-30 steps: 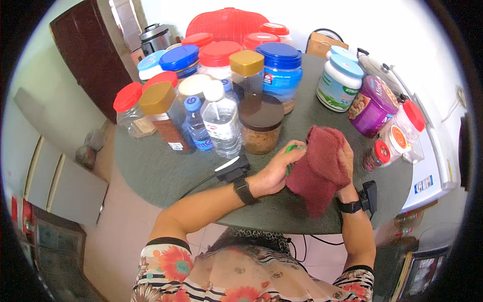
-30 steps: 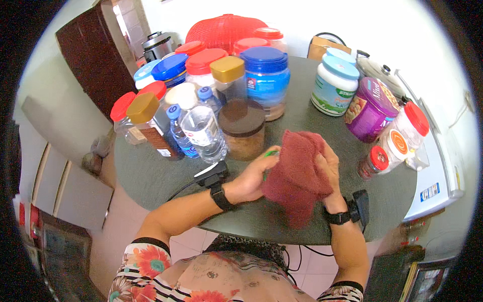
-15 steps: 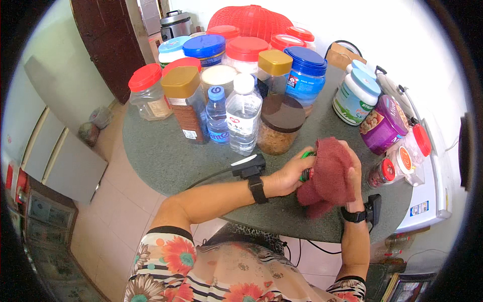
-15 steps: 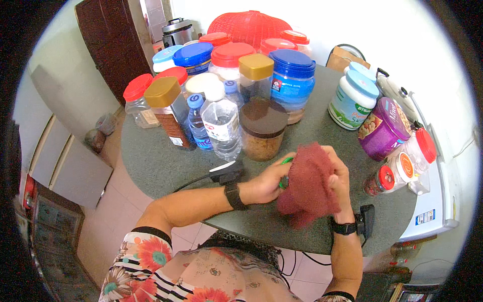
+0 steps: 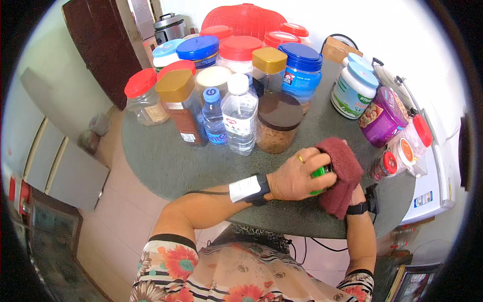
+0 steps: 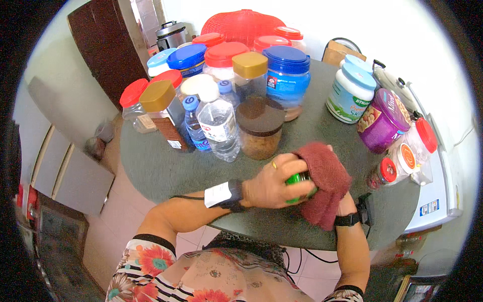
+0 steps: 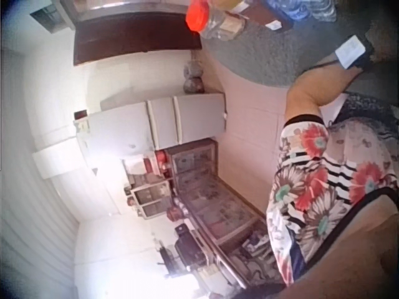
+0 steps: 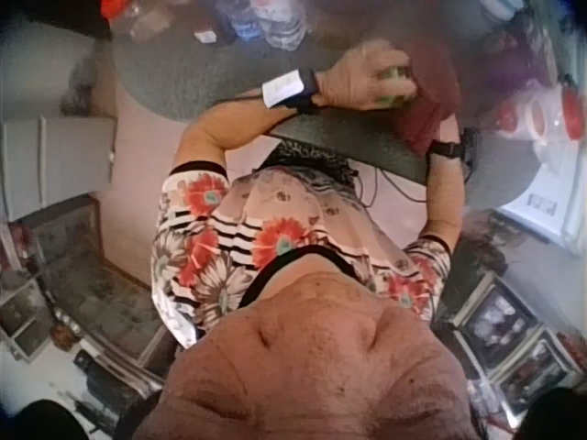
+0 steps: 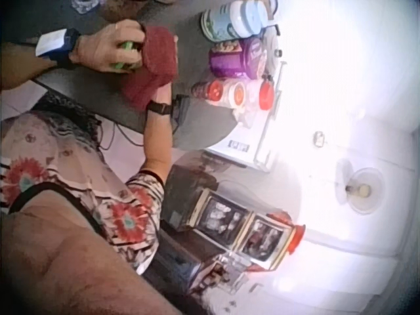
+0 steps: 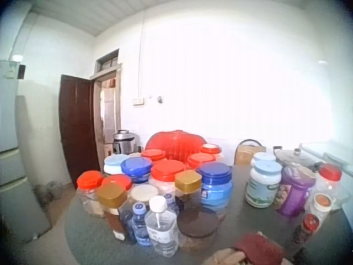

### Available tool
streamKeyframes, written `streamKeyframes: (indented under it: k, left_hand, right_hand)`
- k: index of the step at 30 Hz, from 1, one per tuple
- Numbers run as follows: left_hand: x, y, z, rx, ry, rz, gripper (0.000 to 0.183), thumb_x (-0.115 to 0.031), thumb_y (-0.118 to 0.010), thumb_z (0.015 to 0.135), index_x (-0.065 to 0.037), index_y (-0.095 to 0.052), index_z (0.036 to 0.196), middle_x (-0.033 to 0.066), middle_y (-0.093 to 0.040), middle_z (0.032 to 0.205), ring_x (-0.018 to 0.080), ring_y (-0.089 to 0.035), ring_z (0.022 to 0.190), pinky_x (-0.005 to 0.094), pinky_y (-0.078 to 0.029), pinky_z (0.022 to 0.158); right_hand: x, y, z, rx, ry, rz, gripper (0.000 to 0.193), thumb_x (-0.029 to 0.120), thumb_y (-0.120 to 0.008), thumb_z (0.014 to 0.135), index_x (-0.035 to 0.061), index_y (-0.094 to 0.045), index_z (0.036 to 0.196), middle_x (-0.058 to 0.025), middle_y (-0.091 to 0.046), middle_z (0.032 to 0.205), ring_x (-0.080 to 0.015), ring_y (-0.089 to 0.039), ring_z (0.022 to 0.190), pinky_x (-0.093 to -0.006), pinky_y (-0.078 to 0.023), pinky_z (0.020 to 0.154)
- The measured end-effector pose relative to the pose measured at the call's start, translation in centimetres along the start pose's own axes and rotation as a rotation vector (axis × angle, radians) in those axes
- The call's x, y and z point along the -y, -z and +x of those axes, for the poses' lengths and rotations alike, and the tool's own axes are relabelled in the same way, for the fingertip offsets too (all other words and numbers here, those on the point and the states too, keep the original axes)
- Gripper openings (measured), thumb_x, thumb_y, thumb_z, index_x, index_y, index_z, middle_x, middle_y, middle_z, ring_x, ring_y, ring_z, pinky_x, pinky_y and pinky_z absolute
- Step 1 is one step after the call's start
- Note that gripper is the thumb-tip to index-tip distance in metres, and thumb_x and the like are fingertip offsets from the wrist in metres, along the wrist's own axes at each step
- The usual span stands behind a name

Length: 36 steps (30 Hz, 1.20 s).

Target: The person wipes several plastic containers and jars on a table with a cloth, handling each item one at a time to clean the sides and lids.

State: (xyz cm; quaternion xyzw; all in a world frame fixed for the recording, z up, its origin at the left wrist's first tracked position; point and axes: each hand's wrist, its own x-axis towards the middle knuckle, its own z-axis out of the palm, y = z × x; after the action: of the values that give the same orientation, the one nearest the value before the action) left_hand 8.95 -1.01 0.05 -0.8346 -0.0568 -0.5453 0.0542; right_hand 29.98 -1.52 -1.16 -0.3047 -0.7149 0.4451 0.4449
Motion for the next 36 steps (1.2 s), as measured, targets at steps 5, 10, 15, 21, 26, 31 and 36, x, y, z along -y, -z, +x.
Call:
streamKeyframes:
  k: [5,10,15,21,26,31,36]
  left_hand:
    - [-1.4,0.3,0.3,0.009,-0.026,-0.036,0.05,-0.02,-0.08,0.062,-0.02,-0.061,0.108,0.0095,-0.052,0.115,0.0303,-0.054,0.1,0.0396,-0.051,0.078]
    - [-0.1,0.7,0.3,0.034,0.09,-0.206,0.055,-0.019,-0.082,0.063,-0.015,-0.058,0.112,0.0128,-0.052,0.114,0.0345,-0.054,0.1,0.044,-0.049,0.08]
    - [1.3,-0.2,0.0,0.032,0.425,-0.301,0.065,-0.017,-0.081,0.067,-0.007,-0.046,0.121,0.0172,-0.048,0.113,0.0389,-0.052,0.103,0.046,-0.046,0.087]
    - [1.0,-1.1,-0.8,0.058,0.729,-0.36,0.061,-0.021,-0.076,0.074,-0.005,-0.041,0.122,0.0185,-0.048,0.112,0.0346,-0.053,0.105,0.0404,-0.043,0.092]
    - [1.0,-2.7,-1.6,-0.081,1.036,-0.725,0.041,-0.018,-0.065,0.089,-0.007,-0.042,0.121,0.0115,-0.055,0.112,0.0246,-0.057,0.104,0.037,-0.044,0.095]
    - [1.9,-2.8,-1.9,-0.315,1.396,-1.816,0.022,-0.021,-0.051,0.102,-0.01,-0.044,0.12,0.0048,-0.055,0.112,0.0162,-0.057,0.104,0.0316,-0.049,0.09]
    - [1.3,-1.9,-0.6,-0.237,1.281,-1.803,0.024,-0.014,-0.05,0.1,-0.009,-0.045,0.123,0.005,-0.059,0.109,0.0139,-0.061,0.097,0.0294,-0.053,0.086]
  right_hand:
    - [2.7,-1.8,-3.2,-0.084,-0.362,0.672,0.039,0.015,-0.044,0.101,0.0061,-0.043,0.139,-0.0075,-0.051,0.137,-0.0199,-0.051,0.124,-0.0344,-0.042,0.106]
    - [1.0,-2.9,-1.4,-0.09,-0.241,0.377,0.033,0.014,-0.045,0.101,0.0073,-0.048,0.133,-0.0068,-0.053,0.132,-0.019,-0.053,0.119,-0.0342,-0.041,0.106]
    - [-2.1,-1.8,0.1,-0.274,-0.139,0.311,0.041,0.04,-0.041,0.104,0.0079,-0.051,0.128,-0.0067,-0.058,0.122,-0.0187,-0.055,0.114,-0.0349,-0.041,0.104]
    - [-1.4,-1.0,0.4,-0.545,-0.015,0.126,0.061,0.05,-0.057,0.093,0.0036,-0.048,0.132,-0.0099,-0.057,0.124,-0.0219,-0.057,0.11,-0.0352,-0.043,0.099]
    - [1.5,-2.5,0.5,-0.353,0.409,-0.417,0.086,0.057,-0.077,0.07,0.0034,-0.048,0.131,-0.0176,-0.051,0.129,-0.0331,-0.053,0.114,-0.0441,-0.041,0.099]
    - [3.3,-2.5,0.9,-0.095,0.747,-1.013,0.073,0.05,-0.082,0.061,0.0062,-0.06,0.115,-0.0195,-0.049,0.127,-0.042,-0.05,0.115,-0.052,-0.04,0.097]
    - [2.9,-2.6,1.1,-0.235,0.586,-0.873,0.057,0.044,-0.071,0.079,0.0023,-0.062,0.117,-0.0212,-0.054,0.126,-0.0381,-0.053,0.114,-0.0471,-0.043,0.096]
